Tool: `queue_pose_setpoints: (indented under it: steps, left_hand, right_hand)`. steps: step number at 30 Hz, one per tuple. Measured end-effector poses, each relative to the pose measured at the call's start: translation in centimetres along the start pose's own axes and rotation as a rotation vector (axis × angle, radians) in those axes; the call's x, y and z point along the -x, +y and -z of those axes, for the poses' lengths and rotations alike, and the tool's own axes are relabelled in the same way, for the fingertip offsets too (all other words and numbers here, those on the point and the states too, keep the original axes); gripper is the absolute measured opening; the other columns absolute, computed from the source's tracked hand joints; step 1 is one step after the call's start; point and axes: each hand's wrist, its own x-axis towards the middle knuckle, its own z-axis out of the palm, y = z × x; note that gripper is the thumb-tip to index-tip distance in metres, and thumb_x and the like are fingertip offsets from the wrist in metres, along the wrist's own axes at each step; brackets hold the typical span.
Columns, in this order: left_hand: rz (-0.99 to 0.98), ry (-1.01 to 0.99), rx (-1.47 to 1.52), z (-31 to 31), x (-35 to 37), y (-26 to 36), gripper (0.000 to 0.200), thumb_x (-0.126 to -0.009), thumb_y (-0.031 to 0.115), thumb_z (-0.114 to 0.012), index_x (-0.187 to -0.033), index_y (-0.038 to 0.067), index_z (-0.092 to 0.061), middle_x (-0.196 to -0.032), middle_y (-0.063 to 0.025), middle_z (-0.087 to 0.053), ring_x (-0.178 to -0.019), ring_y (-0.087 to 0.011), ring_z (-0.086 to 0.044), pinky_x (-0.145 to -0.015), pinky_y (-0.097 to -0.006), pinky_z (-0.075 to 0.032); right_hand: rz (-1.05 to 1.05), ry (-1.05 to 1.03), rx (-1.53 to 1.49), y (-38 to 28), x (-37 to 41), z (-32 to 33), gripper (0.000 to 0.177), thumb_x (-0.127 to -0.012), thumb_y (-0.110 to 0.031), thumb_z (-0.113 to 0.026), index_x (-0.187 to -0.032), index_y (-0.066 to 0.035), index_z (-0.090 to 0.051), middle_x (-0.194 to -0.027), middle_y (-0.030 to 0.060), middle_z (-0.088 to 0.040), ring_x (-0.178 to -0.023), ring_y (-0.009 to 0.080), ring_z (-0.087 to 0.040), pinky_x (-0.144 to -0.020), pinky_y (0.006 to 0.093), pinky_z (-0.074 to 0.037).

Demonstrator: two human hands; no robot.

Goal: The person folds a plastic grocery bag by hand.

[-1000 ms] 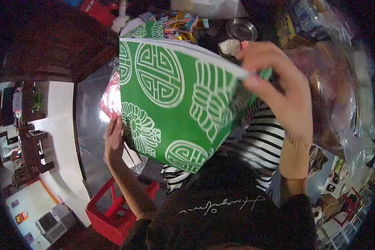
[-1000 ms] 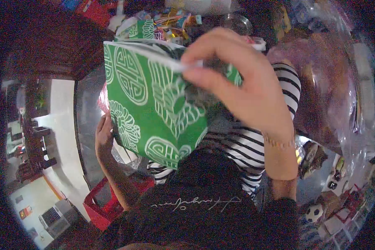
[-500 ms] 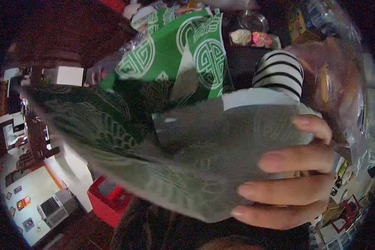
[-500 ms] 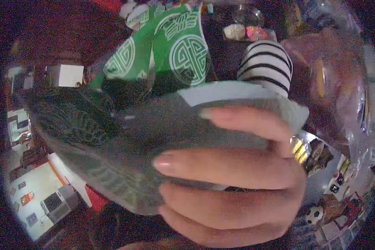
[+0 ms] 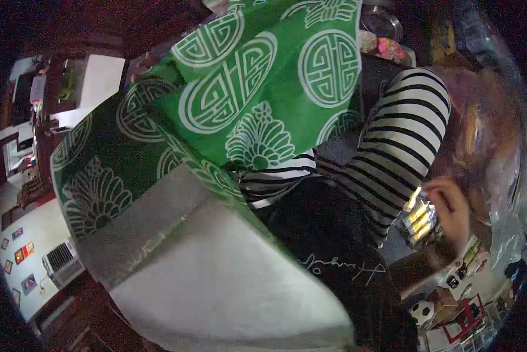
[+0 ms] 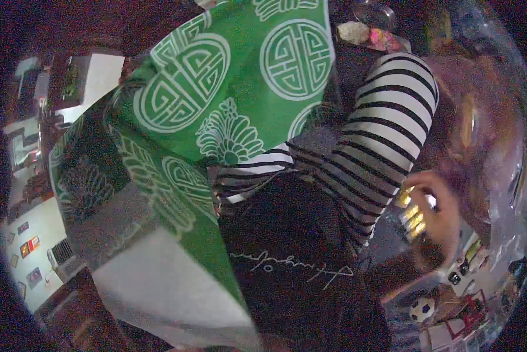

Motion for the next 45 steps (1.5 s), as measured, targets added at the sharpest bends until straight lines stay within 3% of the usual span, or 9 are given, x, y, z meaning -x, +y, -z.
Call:
queue_pose_setpoints:
  steps: [4,6,11,14,22,27,34,39,45]
  left_hand:
    - [0.000,0.006,0.011,0.1,0.6,-0.1,0.052,-0.096,0.029,-0.054,-0.140,0.005,-0.039,-0.136,-0.0163,-0.048,-0.119,-0.0260,-0.052,-0.100,-0.0411,-0.043]
    - [0.000,0.010,0.021,-0.1,0.8,-0.3,0.052,-0.096,0.030,-0.054,-0.140,0.005,-0.039,-0.136,-0.0163,-0.047,-0.119,-0.0260,-0.052,-0.100,-0.0412,-0.043]
    - [-0.009,0.032,0.051,0.0,1.9,-0.5,0.053,-0.096,0.031,-0.054,-0.140,0.005,-0.038,-0.137,-0.0164,-0.047,-0.119,-0.0261,-0.052,-0.100,-0.0413,-0.043]
    - [-0.019,0.046,0.075,-0.2,2.0,-0.8,0.054,-0.096,0.031,-0.054,-0.140,0.005,-0.038,-0.137,-0.0165,-0.046,-0.119,-0.0262,-0.052,-0.101,-0.0414,-0.043]
    - [-0.026,0.048,0.124,-0.4,3.3,-1.4,0.056,-0.095,0.033,-0.054,-0.141,0.005,-0.037,-0.138,-0.0166,-0.045,-0.120,-0.0264,-0.051,-0.101,-0.0416,-0.042]
    - [-0.037,0.053,0.148,-1.0,3.4,-1.2,0.057,-0.095,0.034,-0.054,-0.141,0.005,-0.036,-0.138,-0.0167,-0.045,-0.121,-0.0265,-0.051,-0.102,-0.0417,-0.042]
    - [-0.126,0.039,0.165,-1.9,0.4,2.3,0.059,-0.095,0.035,-0.054,-0.142,0.005,-0.035,-0.139,-0.0168,-0.044,-0.121,-0.0266,-0.051,-0.102,-0.0419,-0.041]
    - [-0.221,-0.030,0.192,-3.5,-4.2,7.2,0.060,-0.094,0.036,-0.054,-0.142,0.005,-0.034,-0.140,-0.0169,-0.043,-0.121,-0.0267,-0.050,-0.102,-0.0421,-0.041]
    - [-0.278,-0.127,0.231,-4.6,-7.3,9.9,0.062,-0.094,0.037,-0.055,-0.143,0.005,-0.033,-0.140,-0.0170,-0.043,-0.122,-0.0269,-0.050,-0.103,-0.0422,-0.041]
  right_hand:
    - [0.456,-0.410,-0.115,-5.5,-4.5,-5.3,0.027,-0.081,-0.004,-0.068,-0.108,-0.004,-0.063,-0.111,0.0139,-0.061,-0.103,0.0287,-0.060,-0.089,0.0363,-0.047]
    - [0.698,-0.401,-0.081,-8.6,-6.5,-8.4,0.034,-0.082,-0.008,-0.067,-0.116,-0.006,-0.061,-0.119,0.0151,-0.059,-0.110,0.0334,-0.057,-0.093,0.0404,-0.046]
    - [0.955,-0.305,0.040,-14.5,-8.8,-14.1,0.067,-0.078,-0.011,-0.069,-0.139,-0.012,-0.042,-0.144,0.0157,-0.037,-0.131,0.0375,-0.038,-0.110,0.0452,-0.033]
    - [1.078,-0.215,0.049,-16.0,-11.6,-15.3,0.073,-0.077,-0.010,-0.068,-0.143,-0.013,-0.037,-0.149,0.0152,-0.031,-0.136,0.0381,-0.032,-0.113,0.0467,-0.028]
    - [1.265,0.005,0.425,-20.2,-16.6,-15.8,0.073,-0.077,-0.015,-0.068,-0.143,-0.019,-0.037,-0.152,0.0098,-0.026,-0.140,0.0333,-0.025,-0.112,0.0546,-0.022]
    - [1.174,0.191,0.655,-19.4,-18.5,-17.1,0.046,-0.079,-0.016,-0.062,-0.124,-0.012,-0.059,-0.151,0.0082,-0.029,-0.139,0.0303,-0.026,-0.109,0.0606,-0.021]
    - [1.130,0.123,0.657,-17.7,-19.1,-17.6,0.046,-0.085,-0.024,-0.062,-0.128,-0.010,-0.056,-0.149,0.0098,-0.030,-0.138,0.0293,-0.027,-0.112,0.0560,-0.021]
    - [1.212,0.029,0.593,-18.0,-18.6,-19.8,0.042,-0.087,-0.025,-0.060,-0.127,-0.012,-0.058,-0.141,0.0091,-0.044,-0.138,0.0248,-0.030,-0.114,0.0512,-0.018]
    - [1.182,0.014,0.628,-18.5,-20.6,-21.7,0.037,-0.085,-0.026,-0.061,-0.121,-0.016,-0.061,-0.135,0.0079,-0.049,-0.132,0.0235,-0.037,-0.113,0.0498,-0.020]
